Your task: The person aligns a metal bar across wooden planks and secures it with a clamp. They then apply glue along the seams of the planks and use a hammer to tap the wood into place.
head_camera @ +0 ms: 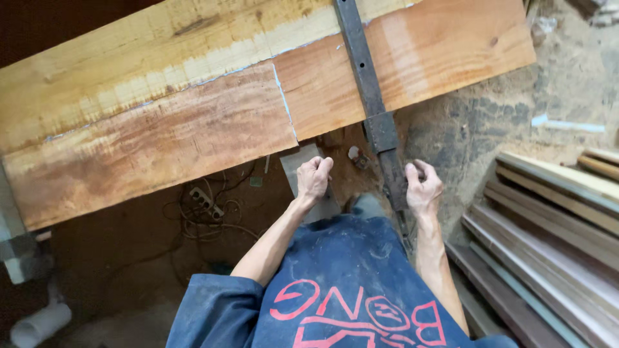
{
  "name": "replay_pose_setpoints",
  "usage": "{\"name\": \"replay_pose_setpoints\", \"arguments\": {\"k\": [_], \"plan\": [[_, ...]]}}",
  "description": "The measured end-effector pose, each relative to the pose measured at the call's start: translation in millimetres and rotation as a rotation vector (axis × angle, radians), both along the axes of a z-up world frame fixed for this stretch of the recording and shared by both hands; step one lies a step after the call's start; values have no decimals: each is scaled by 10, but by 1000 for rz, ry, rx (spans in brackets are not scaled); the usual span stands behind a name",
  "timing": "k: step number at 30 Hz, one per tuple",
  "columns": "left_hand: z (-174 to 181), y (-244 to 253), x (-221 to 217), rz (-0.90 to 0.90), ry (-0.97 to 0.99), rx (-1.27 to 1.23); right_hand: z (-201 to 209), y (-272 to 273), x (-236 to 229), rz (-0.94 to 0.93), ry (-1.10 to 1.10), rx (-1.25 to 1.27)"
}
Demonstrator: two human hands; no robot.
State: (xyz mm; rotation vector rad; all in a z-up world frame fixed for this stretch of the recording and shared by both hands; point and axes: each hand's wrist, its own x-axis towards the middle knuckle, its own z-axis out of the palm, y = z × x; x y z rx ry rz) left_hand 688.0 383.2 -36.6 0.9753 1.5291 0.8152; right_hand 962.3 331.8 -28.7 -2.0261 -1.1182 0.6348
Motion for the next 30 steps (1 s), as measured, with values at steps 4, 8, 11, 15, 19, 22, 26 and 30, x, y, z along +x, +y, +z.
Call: {"name": "replay_pose_setpoints", "arguments": {"k": [4,8,11,15,19,22,26,30], "plan": [[85,-484,264,208,62,-21,200,20,68,120,31,-24],[95,-909,562,316,132,-22,443,647,-248,387,-178,18],[102,-1398,711,324,145,-23,504,988,-501,388,-247,-25],[116,-1821,549,400,147,-77,286,866,-363,382,-489,-54],[184,-2245,278,657,149,-185,340,335,-87,509,-451,65],[29,-2601,191,754,200,-251,429,238,-11,559,-422,80],[-272,-2958,143,850,281,-172,552,89,-121,576,-580,480],[-567,-3193,62,906,326,-201,585,-374,-358,773,-409,524]]}}
